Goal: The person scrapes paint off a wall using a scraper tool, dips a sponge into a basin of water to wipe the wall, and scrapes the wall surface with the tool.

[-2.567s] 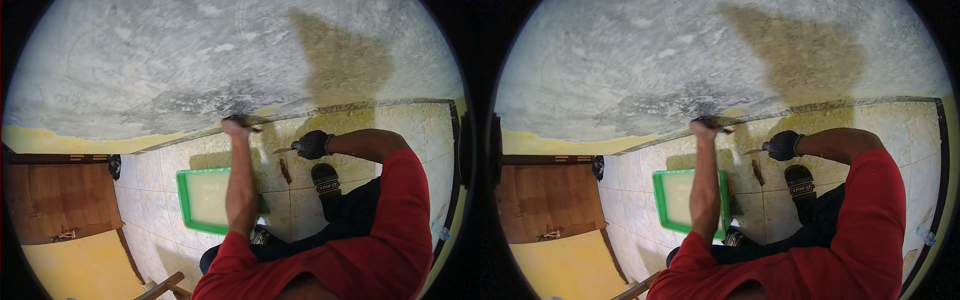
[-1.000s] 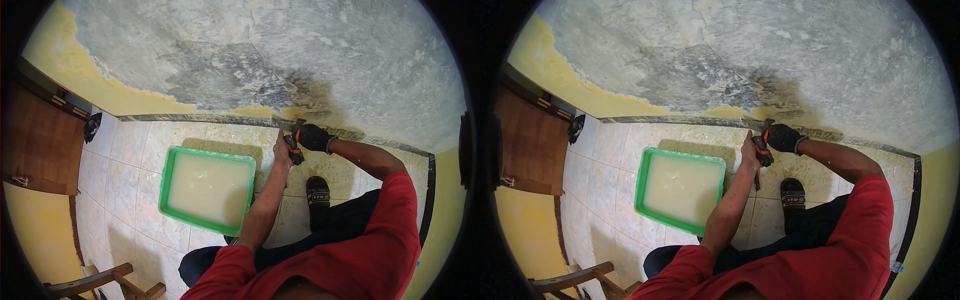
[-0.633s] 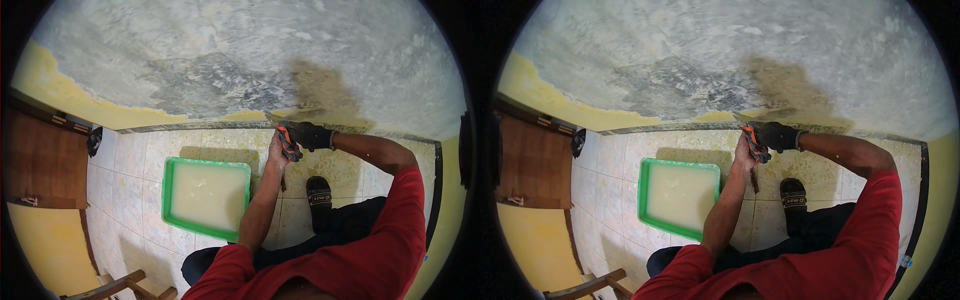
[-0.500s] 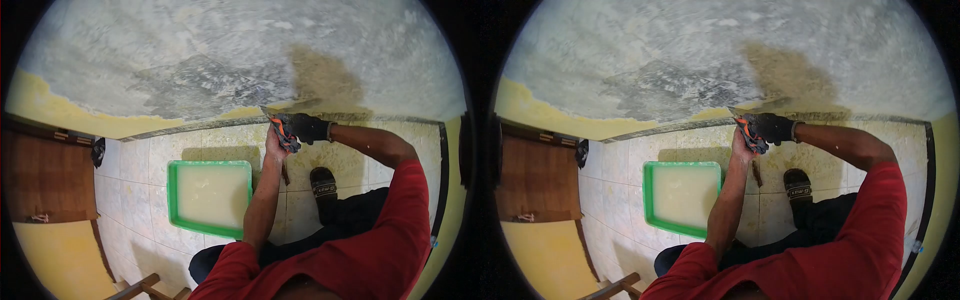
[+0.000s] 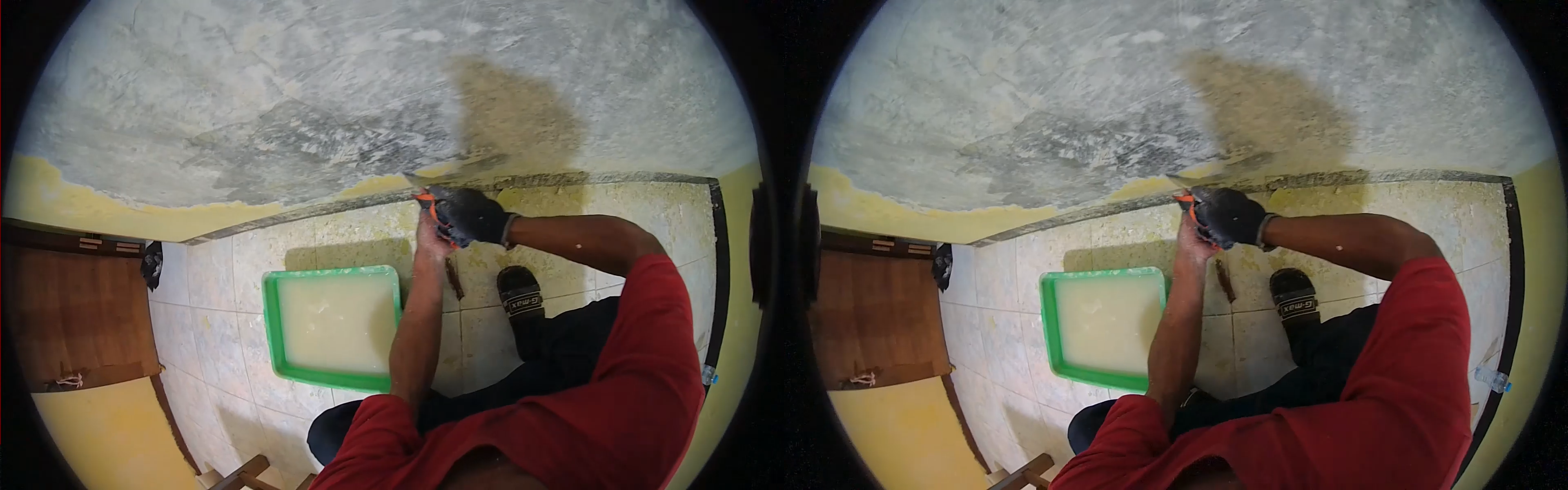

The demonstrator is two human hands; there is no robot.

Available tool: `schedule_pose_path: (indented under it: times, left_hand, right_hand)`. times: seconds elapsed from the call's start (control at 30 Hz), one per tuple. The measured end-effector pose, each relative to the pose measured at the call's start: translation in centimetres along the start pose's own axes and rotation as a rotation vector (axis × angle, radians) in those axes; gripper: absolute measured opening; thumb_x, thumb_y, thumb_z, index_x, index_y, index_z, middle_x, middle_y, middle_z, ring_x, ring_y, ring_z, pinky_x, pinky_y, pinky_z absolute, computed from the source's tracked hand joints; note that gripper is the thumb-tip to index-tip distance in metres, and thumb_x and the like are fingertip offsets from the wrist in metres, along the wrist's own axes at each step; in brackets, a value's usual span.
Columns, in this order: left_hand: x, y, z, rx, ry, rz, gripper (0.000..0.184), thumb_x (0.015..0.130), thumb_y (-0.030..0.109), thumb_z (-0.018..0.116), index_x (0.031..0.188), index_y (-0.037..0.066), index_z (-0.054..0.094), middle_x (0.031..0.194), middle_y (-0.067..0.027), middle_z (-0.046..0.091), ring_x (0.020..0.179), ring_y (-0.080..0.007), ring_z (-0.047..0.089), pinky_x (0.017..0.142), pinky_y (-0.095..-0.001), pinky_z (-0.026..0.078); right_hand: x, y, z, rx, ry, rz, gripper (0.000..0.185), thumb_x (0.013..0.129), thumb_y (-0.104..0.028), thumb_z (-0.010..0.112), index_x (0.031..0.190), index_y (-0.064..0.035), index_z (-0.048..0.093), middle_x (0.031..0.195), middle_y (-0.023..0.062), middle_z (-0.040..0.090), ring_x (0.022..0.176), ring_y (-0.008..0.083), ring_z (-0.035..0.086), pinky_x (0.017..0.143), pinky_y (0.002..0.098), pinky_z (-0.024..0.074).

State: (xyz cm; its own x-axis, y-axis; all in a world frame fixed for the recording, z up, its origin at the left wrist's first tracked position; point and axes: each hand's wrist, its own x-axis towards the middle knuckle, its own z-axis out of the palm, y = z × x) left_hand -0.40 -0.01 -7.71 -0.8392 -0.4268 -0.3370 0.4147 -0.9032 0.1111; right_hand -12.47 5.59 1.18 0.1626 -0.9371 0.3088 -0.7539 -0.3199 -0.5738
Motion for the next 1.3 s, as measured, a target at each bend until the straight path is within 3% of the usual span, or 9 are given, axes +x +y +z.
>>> schedule_pose_path:
  times: [0.07,0.1,0.6,0.73,0.8,0.83,1.0,1.07,1.3]
  left_hand:
    - [0.8,0.1,-2.1,-0.126,-0.271,-0.034,0.062,0.086,0.061,0.046,0.112,0.006,0.060,0.110,-0.0128,0.064,0.100,-0.0291,0.061,0.089,-0.0442,0.049]
    - [-0.3,-0.1,1.3,0.014,0.043,0.028,0.061,0.084,0.064,0.048,0.101,0.007,0.063,0.099,-0.0100,0.066,0.089,-0.0271,0.064,0.079,-0.0419,0.053]
    - [-0.3,1.1,-0.9,-0.143,-0.147,-0.054,0.065,0.080,0.067,0.050,0.095,0.005,0.064,0.093,-0.0121,0.067,0.083,-0.0278,0.065,0.077,-0.0429,0.054]
    - [-1.9,1.7,2.5,0.077,0.266,0.068,0.057,0.085,0.061,0.050,0.093,0.007,0.064,0.086,-0.0081,0.067,0.069,-0.0254,0.063,0.065,-0.0383,0.054]
    - [0.8,1.6,-5.0,-0.249,-0.296,-0.149,0.061,0.085,0.060,0.049,0.105,0.004,0.063,0.102,-0.0144,0.066,0.094,-0.0305,0.064,0.085,-0.0463,0.051]
    - [0.8,0.9,-4.1,-0.094,0.135,0.058,0.066,0.083,0.064,0.048,0.104,0.003,0.064,0.103,-0.0151,0.066,0.094,-0.0306,0.064,0.086,-0.0461,0.051]
    - [-1.9,1.7,2.6,0.002,0.109,0.055,0.063,0.084,0.065,0.046,0.093,0.006,0.066,0.094,-0.0118,0.067,0.090,-0.0269,0.064,0.083,-0.0434,0.052]
    - [-0.6,1.2,0.1,-0.070,-0.019,0.039,0.058,0.084,0.063,0.049,0.093,0.008,0.065,0.090,-0.0104,0.067,0.081,-0.0267,0.065,0.076,-0.0427,0.054]
    - [-1.8,-0.7,2.0,-0.243,-0.083,0.161,0.053,0.083,0.061,0.053,0.083,0.010,0.066,0.081,-0.0085,0.066,0.072,-0.0221,0.065,0.066,-0.0386,0.055]
  right_hand:
    - [0.3,0.2,-0.6,-0.072,-0.159,-0.046,0.022,0.083,-0.022,0.053,0.090,-0.0015,0.055,0.081,0.0212,0.059,0.073,0.0387,0.058,0.065,0.0452,0.0449]
    - [0.8,-0.1,0.0,0.099,-0.141,0.176,0.021,0.083,-0.021,0.053,0.088,-0.0016,0.056,0.080,0.0216,0.059,0.072,0.0380,0.058,0.064,0.0448,0.0452]
    - [1.1,-1.2,1.1,0.064,-0.156,0.167,0.019,0.082,-0.023,0.054,0.093,-0.0082,0.060,0.079,0.0179,0.061,0.071,0.0357,0.061,0.062,0.0437,0.0471]
    - [1.1,-0.5,3.1,0.008,0.091,0.077,0.020,0.085,-0.025,0.052,0.092,-0.0076,0.059,0.077,0.0167,0.061,0.071,0.0350,0.061,0.063,0.0427,0.0473]
    - [1.3,-1.6,0.3,-0.099,-0.200,-0.005,0.021,0.086,-0.025,0.051,0.092,-0.0059,0.058,0.079,0.0208,0.061,0.073,0.0352,0.060,0.066,0.0429,0.0473]
    - [1.3,-1.3,0.8,0.072,-0.120,0.177,0.021,0.085,-0.025,0.052,0.089,-0.0053,0.059,0.080,0.0198,0.061,0.073,0.0335,0.061,0.066,0.0437,0.0473]
    - [1.6,-0.8,2.8,-0.104,0.097,0.020,0.021,0.082,-0.023,0.054,0.090,-0.0046,0.059,0.081,0.0186,0.061,0.074,0.0342,0.060,0.068,0.0457,0.0462]
    - [1.7,-0.3,1.5,-0.228,-0.314,0.032,0.028,0.083,-0.022,0.053,0.102,-0.0021,0.058,0.095,0.0219,0.062,0.084,0.0373,0.060,0.075,0.0457,0.0464]
    - [1.1,-0.8,1.5,-0.274,-0.102,-0.128,0.049,0.070,-0.025,0.069,0.109,0.0014,0.056,0.117,0.0228,0.055,0.100,0.0390,0.057,0.086,0.0442,0.0456]
